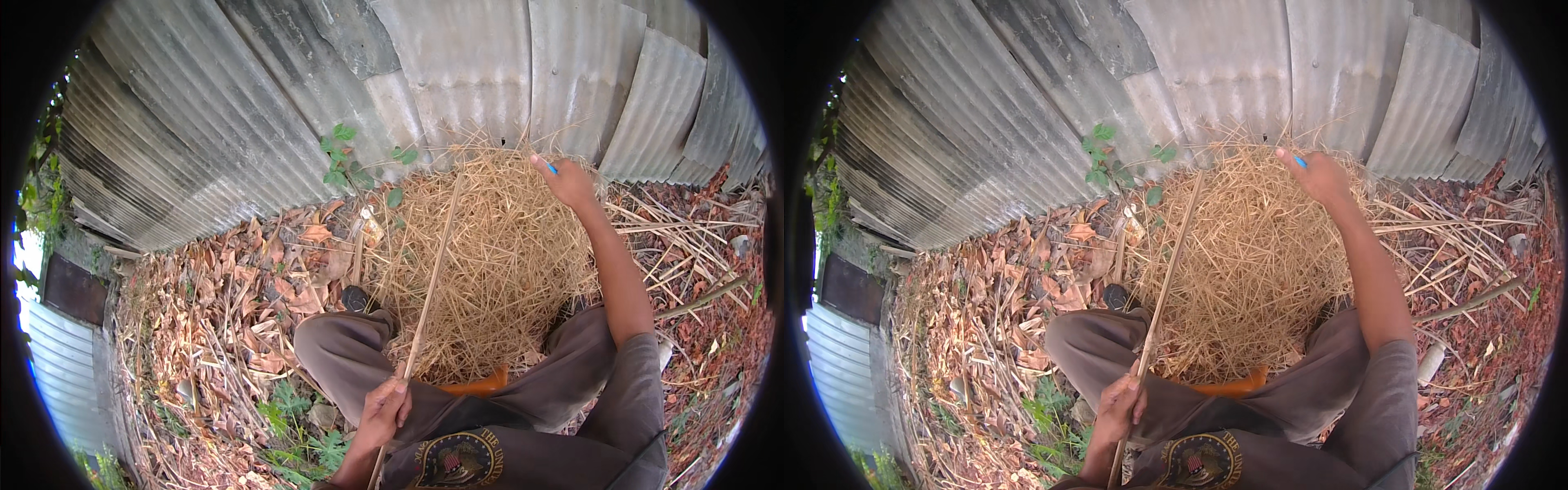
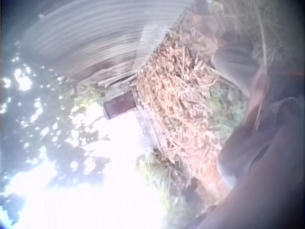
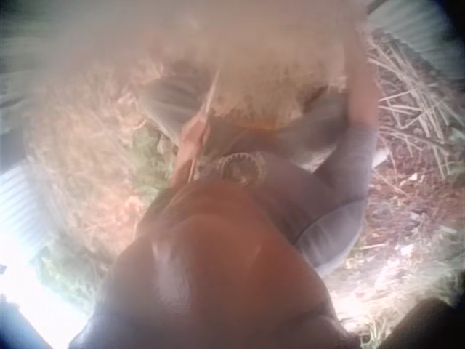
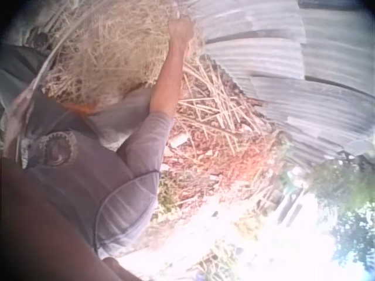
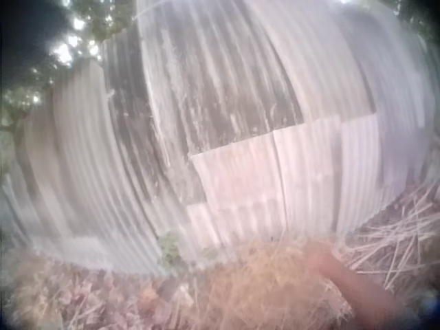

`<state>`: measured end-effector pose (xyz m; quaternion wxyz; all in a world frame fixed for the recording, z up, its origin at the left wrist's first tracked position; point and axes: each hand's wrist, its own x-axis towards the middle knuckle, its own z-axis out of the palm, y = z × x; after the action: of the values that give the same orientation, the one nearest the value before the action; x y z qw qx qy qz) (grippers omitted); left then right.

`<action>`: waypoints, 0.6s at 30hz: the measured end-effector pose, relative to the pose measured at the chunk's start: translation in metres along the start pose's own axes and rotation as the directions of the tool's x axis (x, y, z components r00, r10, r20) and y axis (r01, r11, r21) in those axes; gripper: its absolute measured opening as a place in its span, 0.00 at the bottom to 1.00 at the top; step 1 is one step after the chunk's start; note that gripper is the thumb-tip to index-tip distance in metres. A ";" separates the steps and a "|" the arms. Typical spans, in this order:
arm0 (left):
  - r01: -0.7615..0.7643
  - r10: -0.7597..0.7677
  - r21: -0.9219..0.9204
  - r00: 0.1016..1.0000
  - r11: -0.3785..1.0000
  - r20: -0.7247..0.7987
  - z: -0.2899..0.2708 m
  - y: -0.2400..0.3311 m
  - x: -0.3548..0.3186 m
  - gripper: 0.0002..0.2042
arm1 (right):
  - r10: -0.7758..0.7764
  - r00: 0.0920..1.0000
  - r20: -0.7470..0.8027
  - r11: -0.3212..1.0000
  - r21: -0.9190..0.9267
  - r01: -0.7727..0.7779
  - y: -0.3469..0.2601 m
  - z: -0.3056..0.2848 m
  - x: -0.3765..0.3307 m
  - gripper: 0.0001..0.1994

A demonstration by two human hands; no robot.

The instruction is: The person sits on the ground and uses a blue utility knife to shave a long piece of bamboo. They hold the bamboo with one hand and scrape the knife along its length to remove the outer layer, repeating the motion continuously.

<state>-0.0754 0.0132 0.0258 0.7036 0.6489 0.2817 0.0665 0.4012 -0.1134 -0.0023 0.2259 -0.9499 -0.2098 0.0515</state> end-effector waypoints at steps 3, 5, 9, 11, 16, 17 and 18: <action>-0.045 0.045 -0.009 0.999 0.999 -0.020 -0.001 -0.006 0.015 0.13 | -0.269 0.963 0.002 0.955 0.131 0.266 -0.049 0.004 -0.045 0.42; -0.058 0.058 0.007 0.998 0.998 0.000 0.000 -0.002 0.022 0.18 | -0.441 0.897 -0.003 0.886 0.158 0.436 -0.074 0.012 -0.082 0.41; -0.103 0.105 0.107 0.994 0.989 -0.009 0.005 0.006 0.024 0.22 | -0.690 0.708 0.152 0.723 0.103 0.683 -0.116 0.027 -0.143 0.37; -0.134 0.141 0.156 0.989 0.979 -0.035 0.009 0.007 0.018 0.22 | -0.730 0.654 0.198 0.682 0.160 0.714 -0.127 0.029 -0.159 0.39; -0.162 0.219 0.350 0.967 0.922 -0.130 0.014 0.008 0.010 0.22 | -0.783 0.607 0.137 0.622 0.131 0.772 -0.134 0.035 -0.164 0.38; -0.189 0.255 0.370 0.957 0.909 -0.139 0.014 0.006 0.010 0.21 | -0.797 0.595 0.101 0.604 0.139 0.785 -0.134 0.037 -0.166 0.38; -0.215 0.291 0.391 0.946 0.895 -0.146 0.014 0.006 0.010 0.21 | -0.804 0.585 0.105 0.595 0.137 0.792 -0.136 0.040 -0.166 0.38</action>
<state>-0.0589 0.0061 0.0281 0.5221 0.7907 0.2715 0.1687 0.1923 -0.0568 0.0244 0.2434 -0.7384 -0.6283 0.0264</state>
